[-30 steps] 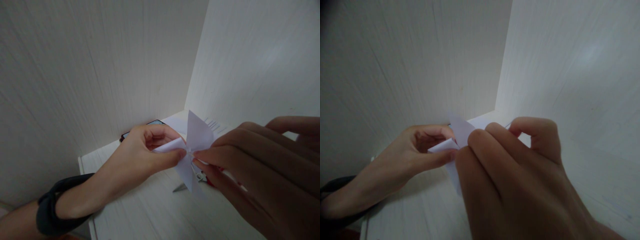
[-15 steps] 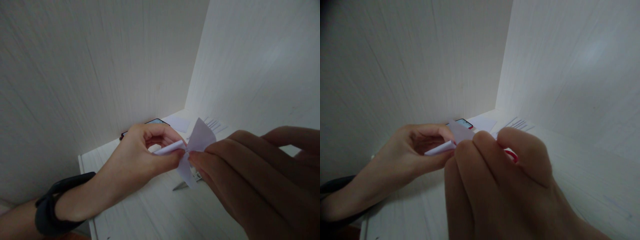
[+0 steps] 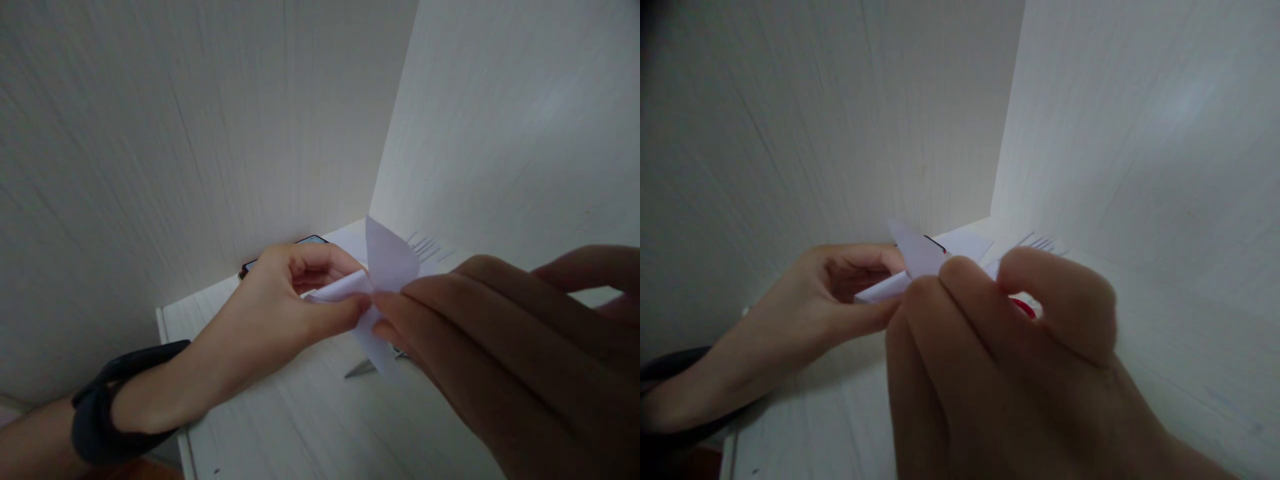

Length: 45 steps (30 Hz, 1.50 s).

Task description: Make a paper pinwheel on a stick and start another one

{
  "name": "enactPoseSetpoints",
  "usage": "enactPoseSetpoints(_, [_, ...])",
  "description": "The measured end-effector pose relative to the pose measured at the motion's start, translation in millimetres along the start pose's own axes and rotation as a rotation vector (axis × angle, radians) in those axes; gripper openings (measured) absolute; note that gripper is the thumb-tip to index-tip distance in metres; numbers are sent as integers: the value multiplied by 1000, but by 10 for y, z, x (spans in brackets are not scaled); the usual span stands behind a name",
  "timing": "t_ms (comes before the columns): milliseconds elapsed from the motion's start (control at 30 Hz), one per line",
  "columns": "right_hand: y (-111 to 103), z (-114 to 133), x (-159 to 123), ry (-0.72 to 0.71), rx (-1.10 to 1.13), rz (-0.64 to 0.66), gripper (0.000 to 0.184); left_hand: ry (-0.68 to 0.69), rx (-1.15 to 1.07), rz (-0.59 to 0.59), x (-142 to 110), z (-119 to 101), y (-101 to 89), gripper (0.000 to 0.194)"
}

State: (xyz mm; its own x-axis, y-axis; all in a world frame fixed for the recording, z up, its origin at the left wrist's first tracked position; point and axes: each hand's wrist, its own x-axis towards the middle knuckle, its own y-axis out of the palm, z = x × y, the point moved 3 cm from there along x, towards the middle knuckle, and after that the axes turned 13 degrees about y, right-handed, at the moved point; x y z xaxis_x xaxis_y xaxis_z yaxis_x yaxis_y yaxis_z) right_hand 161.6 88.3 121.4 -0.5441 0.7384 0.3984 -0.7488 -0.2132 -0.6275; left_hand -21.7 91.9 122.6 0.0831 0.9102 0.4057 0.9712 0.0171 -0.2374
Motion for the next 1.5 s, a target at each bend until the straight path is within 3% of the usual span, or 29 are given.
enactPoseSetpoints(100, [-21,48,27,-147,-238,-204,42,-33,4,-5,12,1,-1,5])
enactPoseSetpoints(200, [13,106,146,-317,-439,-368,17,-39,-16,2,28,10,7,6])
enactPoseSetpoints(267, [43,166,212,-435,-538,-450,23,-38,-31,15,32,23,16,5])
enactPoseSetpoints(333, [48,203,250,-486,-600,-462,24,-35,-45,26,28,33,24,3])
enactPoseSetpoints(467, [-27,202,250,-516,-643,-337,10,-16,-45,23,9,27,26,3])
enactPoseSetpoints(533, [-69,190,244,-525,-659,-298,20,-8,-55,28,3,23,26,6])
enactPoseSetpoints(700, [-77,186,262,-539,-664,-349,13,10,-166,61,11,49,37,7])
enactPoseSetpoints(933, [-88,145,257,-539,-676,-345,19,9,-280,114,11,59,43,7])
enactPoseSetpoints(1000, [-95,118,279,-518,-673,-296,16,-1,-294,139,6,67,42,10])
enactPoseSetpoints(1133, [-98,52,365,-442,-649,-142,26,-33,-340,249,2,92,73,10])
enactPoseSetpoints(1267, [-174,3,417,-343,-606,-69,29,-63,-322,244,15,109,84,2])
enactPoseSetpoints(1367, [-269,14,402,-284,-591,-142,27,-66,-338,213,16,110,72,3])
enactPoseSetpoints(1500, [-386,39,389,-179,-568,-373,24,-68,-318,210,15,125,54,5])
